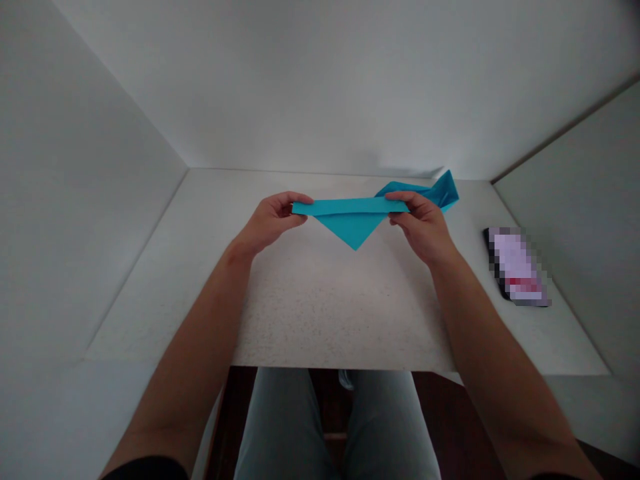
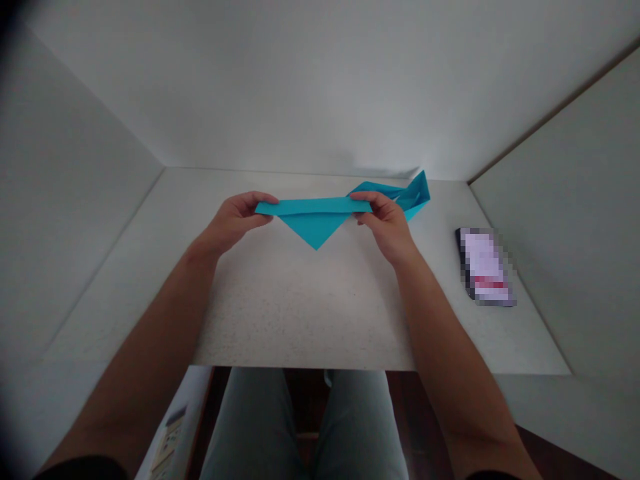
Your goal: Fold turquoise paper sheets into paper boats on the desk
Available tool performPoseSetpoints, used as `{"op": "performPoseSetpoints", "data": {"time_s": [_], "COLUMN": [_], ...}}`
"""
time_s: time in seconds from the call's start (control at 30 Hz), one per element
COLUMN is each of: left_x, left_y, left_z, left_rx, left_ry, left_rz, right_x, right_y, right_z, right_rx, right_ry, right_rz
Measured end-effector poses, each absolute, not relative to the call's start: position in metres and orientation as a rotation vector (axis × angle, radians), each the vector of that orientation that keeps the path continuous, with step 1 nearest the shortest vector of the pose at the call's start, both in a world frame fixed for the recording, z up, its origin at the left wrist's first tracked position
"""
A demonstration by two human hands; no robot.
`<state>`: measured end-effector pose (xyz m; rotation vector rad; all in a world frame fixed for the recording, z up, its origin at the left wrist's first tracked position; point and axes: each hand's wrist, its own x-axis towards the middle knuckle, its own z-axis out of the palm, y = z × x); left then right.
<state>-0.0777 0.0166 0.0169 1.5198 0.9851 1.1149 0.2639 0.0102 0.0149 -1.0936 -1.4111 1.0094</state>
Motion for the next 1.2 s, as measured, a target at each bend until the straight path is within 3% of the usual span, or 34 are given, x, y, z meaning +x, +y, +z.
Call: {"op": "performPoseSetpoints", "data": {"time_s": [1.2], "left_x": [-0.071], "left_y": [0.022], "left_z": [0.010], "left_rx": [1.542], "left_ry": [1.026], "left_rz": [1.233], "right_x": [0.263], "right_y": [0.011], "right_z": [0.013], "right_rx": [-1.127], "right_ry": [-1.364], "right_rz": [0.976]}}
